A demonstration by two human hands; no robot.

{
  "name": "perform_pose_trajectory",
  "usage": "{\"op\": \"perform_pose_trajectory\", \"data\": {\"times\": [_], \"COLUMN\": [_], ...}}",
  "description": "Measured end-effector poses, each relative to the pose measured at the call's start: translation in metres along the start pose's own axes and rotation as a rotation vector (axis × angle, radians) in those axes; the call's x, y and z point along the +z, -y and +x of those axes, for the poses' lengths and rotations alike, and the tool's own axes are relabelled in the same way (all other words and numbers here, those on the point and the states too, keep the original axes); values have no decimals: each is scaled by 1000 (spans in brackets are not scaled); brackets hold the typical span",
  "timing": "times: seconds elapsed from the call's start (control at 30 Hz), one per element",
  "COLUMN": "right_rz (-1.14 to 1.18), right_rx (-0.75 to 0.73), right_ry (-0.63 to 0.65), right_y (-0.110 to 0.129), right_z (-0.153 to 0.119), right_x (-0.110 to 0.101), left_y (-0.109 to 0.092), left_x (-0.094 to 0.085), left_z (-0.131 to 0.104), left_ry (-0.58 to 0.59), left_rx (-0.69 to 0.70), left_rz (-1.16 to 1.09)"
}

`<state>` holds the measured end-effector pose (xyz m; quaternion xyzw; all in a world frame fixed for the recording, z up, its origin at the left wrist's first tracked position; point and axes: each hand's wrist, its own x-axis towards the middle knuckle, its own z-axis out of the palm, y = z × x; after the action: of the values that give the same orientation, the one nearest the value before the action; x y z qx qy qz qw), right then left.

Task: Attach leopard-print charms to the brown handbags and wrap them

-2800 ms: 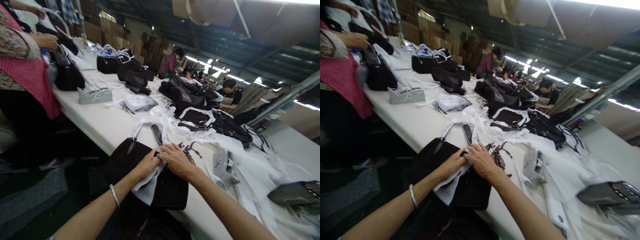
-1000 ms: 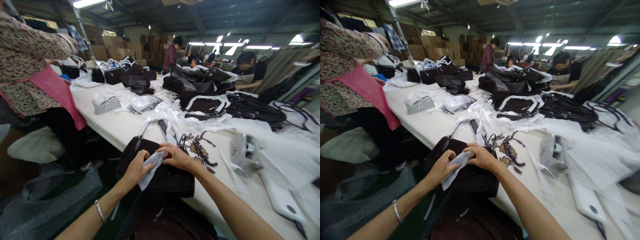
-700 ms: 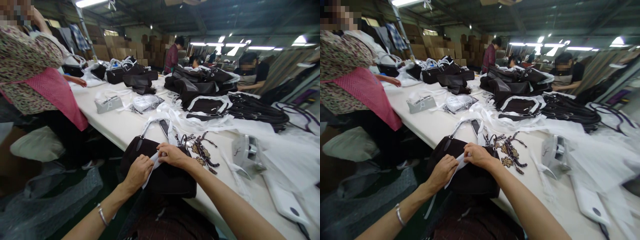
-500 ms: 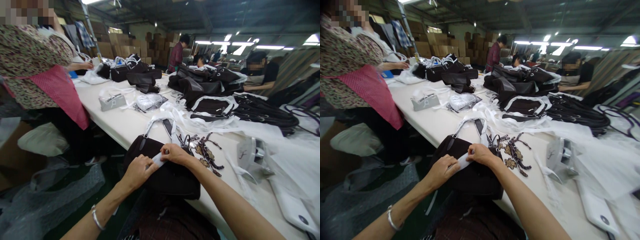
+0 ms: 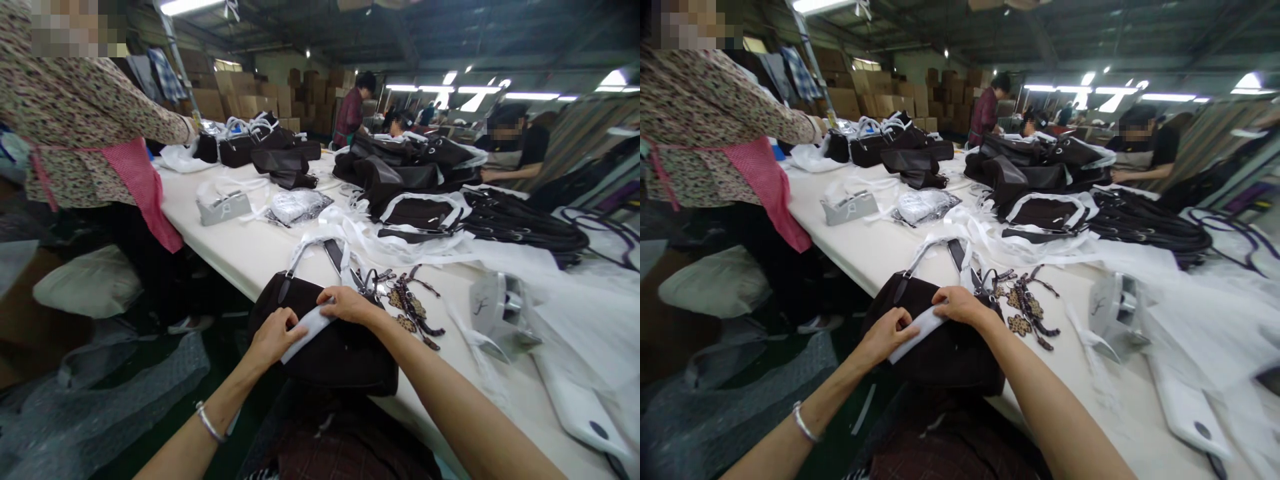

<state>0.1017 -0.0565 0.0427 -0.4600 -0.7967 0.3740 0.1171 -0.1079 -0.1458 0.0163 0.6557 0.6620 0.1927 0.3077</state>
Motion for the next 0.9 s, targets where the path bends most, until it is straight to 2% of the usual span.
{"op": "perform_pose_trajectory", "data": {"times": [0.1, 0.17, 0.27, 0.33, 0.43, 0.53, 0.57, 0.63, 0.73, 0.9], "right_rz": [41, 118, 345, 448, 462, 387, 331, 255, 228, 261], "right_rx": [25, 37, 30, 47, 158, 403, 507, 640, 725, 726], "right_ry": [-44, -85, -226, -365, -643, -1013, -1120, -1232, -1220, -1022], "right_y": [6, 14, 20, 9, -34, -94, -112, -144, -172, -187], "right_z": [-4, -16, -56, -96, -169, -245, -267, -301, -317, -282], "right_x": [-1, -9, -38, -66, -114, -156, -166, -180, -185, -173], "left_y": [-1, 0, 7, 15, 31, 49, 54, 62, 65, 53], "left_x": [-5, -6, -4, 0, 7, 16, 19, 24, 26, 23], "left_z": [4, 6, 7, 7, 9, 19, 22, 26, 25, 17], "left_ry": [98, 130, 145, 194, 329, 443, 453, 449, 430, 466], "left_rx": [-36, -26, 2, -21, -88, -125, -123, -126, -144, -225], "left_rz": [-25, -39, -79, -186, -396, -458, -493, -575, -692, -715]}}
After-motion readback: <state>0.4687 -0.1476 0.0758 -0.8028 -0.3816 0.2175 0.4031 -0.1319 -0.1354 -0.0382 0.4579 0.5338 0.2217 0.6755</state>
